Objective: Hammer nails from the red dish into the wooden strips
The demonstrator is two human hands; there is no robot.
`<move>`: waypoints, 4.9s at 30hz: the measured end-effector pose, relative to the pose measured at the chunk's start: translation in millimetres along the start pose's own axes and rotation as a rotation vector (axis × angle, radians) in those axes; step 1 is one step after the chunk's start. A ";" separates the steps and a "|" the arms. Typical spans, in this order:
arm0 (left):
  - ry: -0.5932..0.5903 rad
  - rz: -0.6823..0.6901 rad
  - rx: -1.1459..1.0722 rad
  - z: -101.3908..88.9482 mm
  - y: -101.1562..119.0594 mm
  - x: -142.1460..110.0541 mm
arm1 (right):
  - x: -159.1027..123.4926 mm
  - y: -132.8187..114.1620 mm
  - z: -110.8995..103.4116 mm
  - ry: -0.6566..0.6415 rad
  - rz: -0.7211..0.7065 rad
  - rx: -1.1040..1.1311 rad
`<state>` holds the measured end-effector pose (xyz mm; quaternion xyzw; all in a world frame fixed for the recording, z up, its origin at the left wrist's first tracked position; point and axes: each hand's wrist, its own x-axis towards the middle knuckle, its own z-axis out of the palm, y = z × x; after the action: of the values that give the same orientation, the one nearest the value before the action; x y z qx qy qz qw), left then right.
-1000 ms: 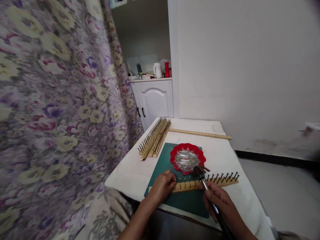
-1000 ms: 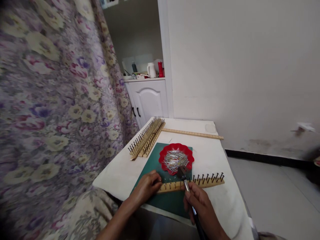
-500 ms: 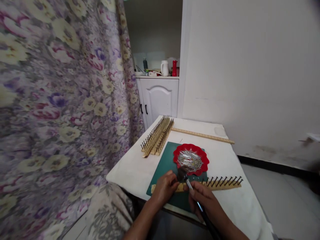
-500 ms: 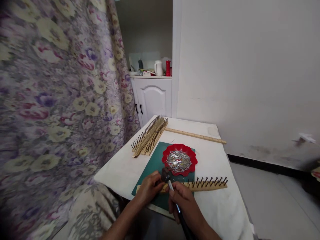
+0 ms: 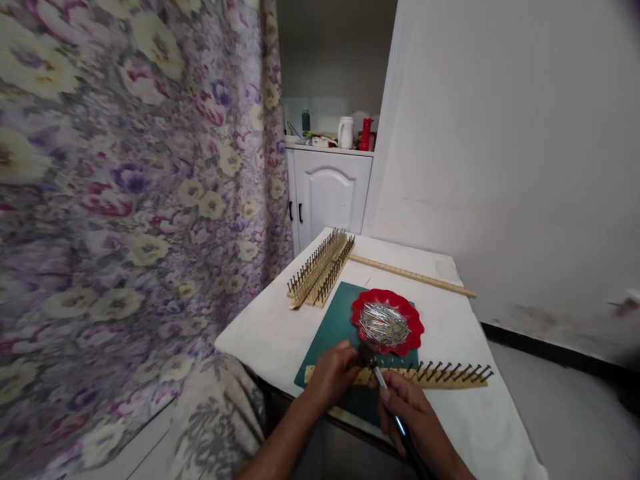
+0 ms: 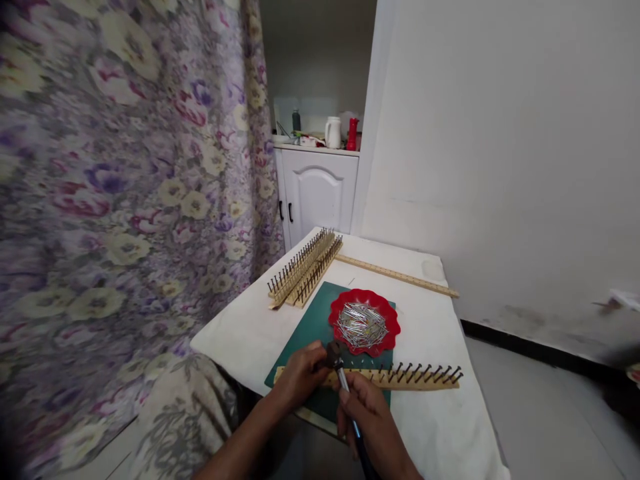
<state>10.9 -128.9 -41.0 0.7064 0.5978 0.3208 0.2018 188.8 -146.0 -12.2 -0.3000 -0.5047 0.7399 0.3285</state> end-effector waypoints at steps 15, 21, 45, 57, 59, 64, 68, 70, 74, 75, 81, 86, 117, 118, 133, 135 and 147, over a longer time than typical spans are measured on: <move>-0.011 0.020 -0.010 -2.1 -2.3 -0.4 | -6.1 -5.4 -0.9 0.029 -0.038 0.031; -0.020 0.001 -0.013 -3.1 -2.1 -2.7 | -7.6 -7.7 -2.5 0.045 -0.040 0.032; -0.021 0.049 -0.065 -33.7 10.6 24.2 | -19.1 -44.7 -41.3 0.259 -0.167 0.020; -0.345 0.172 0.251 7.6 20.4 117.7 | -18.6 -43.8 -57.2 0.281 -0.203 0.062; -0.337 0.147 0.278 15.0 16.1 121.8 | -17.4 -43.0 -58.5 0.275 -0.200 0.062; -0.323 0.121 0.316 19.7 10.6 123.6 | -15.9 -42.1 -59.0 0.298 -0.187 0.056; -0.318 0.137 0.307 16.8 12.0 121.4 | -14.7 -39.2 -58.9 0.283 -0.194 0.061; -0.315 0.158 0.291 13.9 14.1 120.5 | -14.2 -38.0 -58.5 0.283 -0.191 0.062; -0.283 0.205 0.259 3.1 22.7 117.2 | -13.6 -36.4 -56.9 0.297 -0.192 0.063; -0.269 0.212 0.254 -0.5 25.6 115.4 | -13.1 -35.8 -56.8 0.304 -0.197 0.060; -0.178 0.267 0.244 -19.5 40.9 97.5 | -7.6 -31.9 -59.2 0.380 -0.229 0.004; -0.207 0.216 0.308 -22.2 42.1 94.0 | -7.9 -30.9 -58.1 0.393 -0.237 -0.012; -0.218 0.102 0.426 -0.3 13.0 133.6 | -4.2 -22.9 -63.9 0.351 -0.226 -0.009; -0.215 0.100 0.411 -1.4 13.7 132.2 | -4.4 -22.9 -63.4 0.352 -0.226 -0.011; -0.104 0.058 -0.052 -2.4 5.9 123.7 | -5.2 -19.3 -61.7 0.352 -0.235 -0.017; -0.071 0.051 -0.135 -3.5 5.4 122.4 | -6.0 -19.2 -61.0 0.345 -0.236 -0.016; 0.125 -0.182 -0.625 -29.7 4.7 67.2 | -17.6 -22.7 -49.1 0.207 -0.215 0.097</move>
<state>-1.0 -67.3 -2.4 0.5331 0.5424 0.5119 0.3994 241.6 -126.6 -4.0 -0.3027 -0.4611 0.6891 0.4700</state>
